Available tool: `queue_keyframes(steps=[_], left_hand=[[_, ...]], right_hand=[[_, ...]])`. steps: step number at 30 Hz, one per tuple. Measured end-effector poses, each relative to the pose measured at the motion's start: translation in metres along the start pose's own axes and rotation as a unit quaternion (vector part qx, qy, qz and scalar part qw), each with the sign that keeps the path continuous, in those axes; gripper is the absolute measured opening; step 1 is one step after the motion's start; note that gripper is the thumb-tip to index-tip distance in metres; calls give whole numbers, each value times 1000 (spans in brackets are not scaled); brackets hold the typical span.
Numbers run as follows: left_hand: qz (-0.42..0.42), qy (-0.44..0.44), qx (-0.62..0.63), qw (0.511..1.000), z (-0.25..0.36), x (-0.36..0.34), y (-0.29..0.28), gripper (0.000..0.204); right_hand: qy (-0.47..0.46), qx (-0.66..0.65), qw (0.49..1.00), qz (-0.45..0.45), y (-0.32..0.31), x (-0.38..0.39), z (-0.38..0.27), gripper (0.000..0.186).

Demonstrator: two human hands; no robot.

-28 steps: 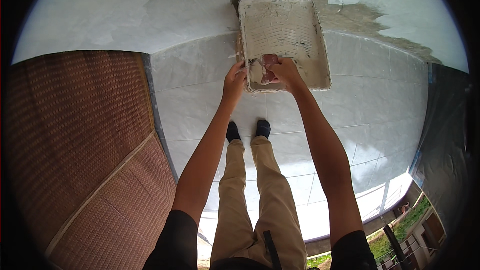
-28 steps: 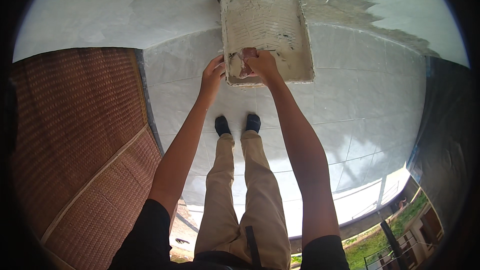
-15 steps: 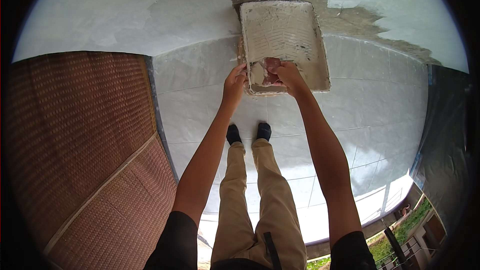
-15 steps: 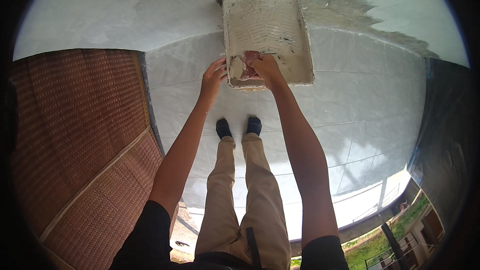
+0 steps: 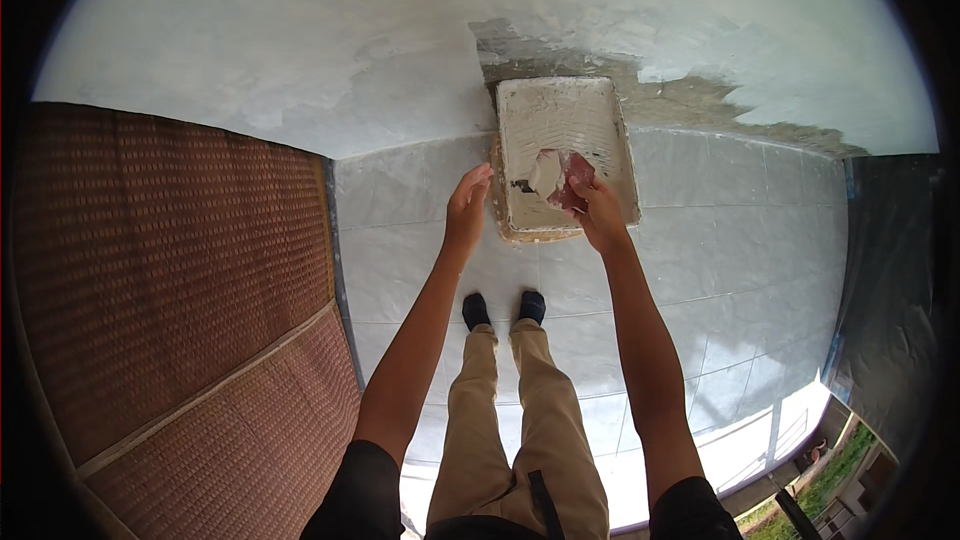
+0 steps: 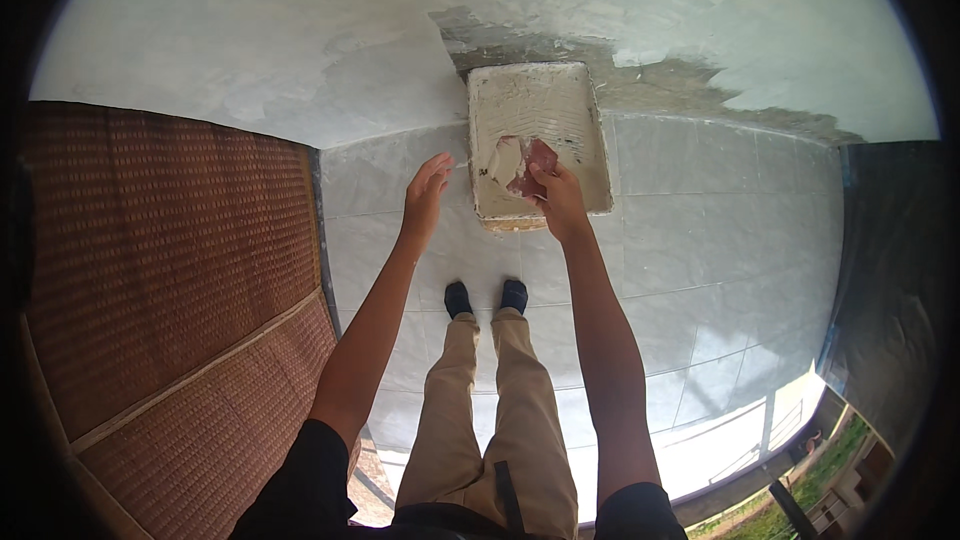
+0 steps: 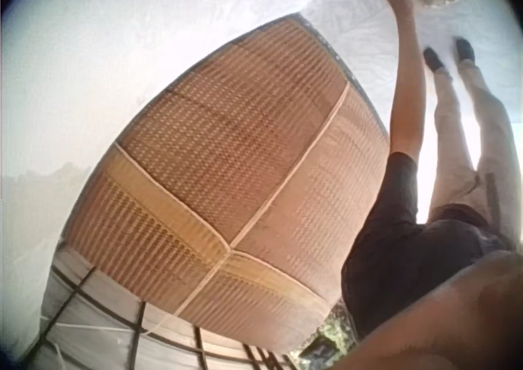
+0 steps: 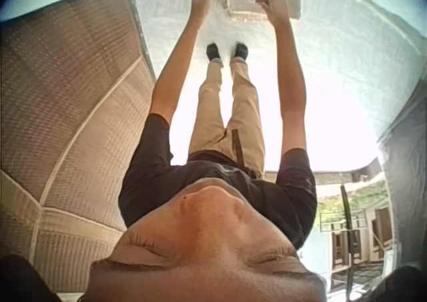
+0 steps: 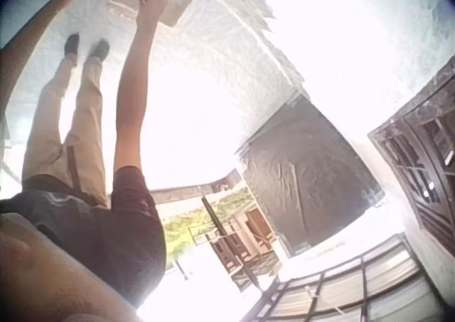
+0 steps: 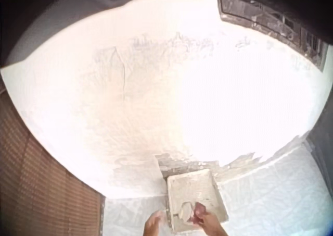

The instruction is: The person applies putty to a wall surface with a putty knife, smoothing it to prepare for painting.

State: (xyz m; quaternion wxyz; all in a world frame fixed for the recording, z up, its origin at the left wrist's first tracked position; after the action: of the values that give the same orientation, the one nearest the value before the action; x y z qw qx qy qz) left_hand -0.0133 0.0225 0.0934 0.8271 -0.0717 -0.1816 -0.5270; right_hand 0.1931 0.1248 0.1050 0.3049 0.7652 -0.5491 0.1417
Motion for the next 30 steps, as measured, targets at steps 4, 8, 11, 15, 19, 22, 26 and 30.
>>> queue_keyframes(steps=[4,8,11,15,19,22,26,30], left_hand=[[12,46,-12,999,60,20,-15,42],[23,99,3,995,115,37,-26,43],[27,139,-8,990,157,48,-43,43],[38,189,-6,981,214,63,-73,44],[56,240,10,969,268,71,-113,40],[72,279,25,957,309,78,-154,35],[96,332,7,938,371,88,-222,35],[112,382,5,917,429,101,-286,35]], right_hand=[[-20,-81,996,12,19,43,-31,22],[-79,-113,990,-40,21,75,-57,21],[-86,-127,987,-35,34,94,-74,28],[-109,-133,984,-40,71,117,-112,19],[-157,-129,977,-69,122,137,-154,29],[-190,-137,968,-91,169,145,-179,33],[-230,-132,956,-123,245,155,-216,29],[-271,-132,941,-157,326,167,-246,27]])
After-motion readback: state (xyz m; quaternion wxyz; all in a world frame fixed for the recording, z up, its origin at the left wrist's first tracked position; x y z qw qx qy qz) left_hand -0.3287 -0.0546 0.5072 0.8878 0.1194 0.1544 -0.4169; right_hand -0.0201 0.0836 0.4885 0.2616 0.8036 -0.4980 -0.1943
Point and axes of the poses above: each hand's wrist, its own x-axis away from the middle knuckle, its own y-axis out of the palm, z = x × y, the point moved 2 cm from there along -x, towards the middle knuckle, and after that the axes turned 6 degrees about -y, right-handed, at the moved point
